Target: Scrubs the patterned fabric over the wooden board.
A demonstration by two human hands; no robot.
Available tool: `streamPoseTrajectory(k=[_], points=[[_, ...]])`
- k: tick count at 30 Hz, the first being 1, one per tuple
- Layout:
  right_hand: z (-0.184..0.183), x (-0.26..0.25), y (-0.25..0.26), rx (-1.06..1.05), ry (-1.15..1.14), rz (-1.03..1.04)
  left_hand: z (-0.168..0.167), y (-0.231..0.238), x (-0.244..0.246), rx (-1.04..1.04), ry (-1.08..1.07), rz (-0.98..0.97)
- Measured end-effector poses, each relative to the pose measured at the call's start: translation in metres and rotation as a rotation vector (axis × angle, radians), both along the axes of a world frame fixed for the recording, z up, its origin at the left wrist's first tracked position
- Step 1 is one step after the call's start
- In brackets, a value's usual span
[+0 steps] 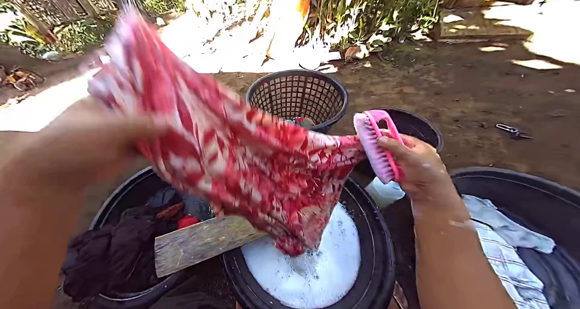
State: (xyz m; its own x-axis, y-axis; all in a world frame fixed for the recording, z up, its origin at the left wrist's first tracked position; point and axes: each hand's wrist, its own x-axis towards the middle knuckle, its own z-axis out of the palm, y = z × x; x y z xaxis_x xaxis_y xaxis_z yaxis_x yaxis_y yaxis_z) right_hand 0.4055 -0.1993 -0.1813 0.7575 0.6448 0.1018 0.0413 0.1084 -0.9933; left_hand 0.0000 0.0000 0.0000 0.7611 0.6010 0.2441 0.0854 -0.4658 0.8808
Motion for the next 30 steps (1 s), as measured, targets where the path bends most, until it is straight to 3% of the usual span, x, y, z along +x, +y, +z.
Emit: streamPoseTrajectory(k=[2, 6, 8, 11, 14, 17, 19, 22, 25, 26, 28, 30], points=[[-0.030, 0.007, 0.005, -0.102, -0.002, -0.074, -0.045, -0.028, -0.009, -0.113, 0.086, 0.129], [-0.091, 0.027, 0.035, -0.356, -0.109, -0.133, -0.133, -0.029, -0.047, -0.463, 0.176, 0.293], [-0.116, 0.037, 0.056, -0.457, -0.177, -0.102, -0.168, -0.013, -0.058, -0.587, 0.014, 0.357], [-0.150, 0.033, 0.087, -0.627, -0.271, 0.035, -0.247, 0.009, -0.064, -0.818, -0.344, 0.427], [-0.171, 0.010, 0.107, -0.774, -0.289, 0.106, -0.314, 0.004, -0.062, -1.009, -0.036, 0.445], [-0.181, -0.040, 0.120, -0.790, -0.241, 0.105, -0.323, -0.007, -0.052, -0.937, 0.137, 0.573], [-0.178, -0.094, 0.138, -0.724, -0.236, 0.193, -0.325, -0.012, -0.044, -0.784, 0.265, 0.691], [-0.167, -0.215, 0.154, -0.558, -0.261, 0.462, -0.335, -0.016, -0.040, -0.469, 0.513, 0.816], [-0.177, -0.319, 0.137, -0.312, -0.478, 0.731, -0.344, -0.023, -0.047, -0.310, 0.520, 0.870], [-0.190, -0.327, 0.132, -0.255, -0.575, 0.707, -0.345, -0.024, -0.049, -0.278, 0.524, 0.882], [-0.225, -0.291, 0.129, -0.278, -0.735, 0.510, -0.343, -0.024, -0.048, -0.249, 0.576, 0.912], [-0.252, -0.207, 0.121, -0.562, -0.704, 0.343, -0.341, -0.025, -0.047, -0.263, 0.614, 0.939]])
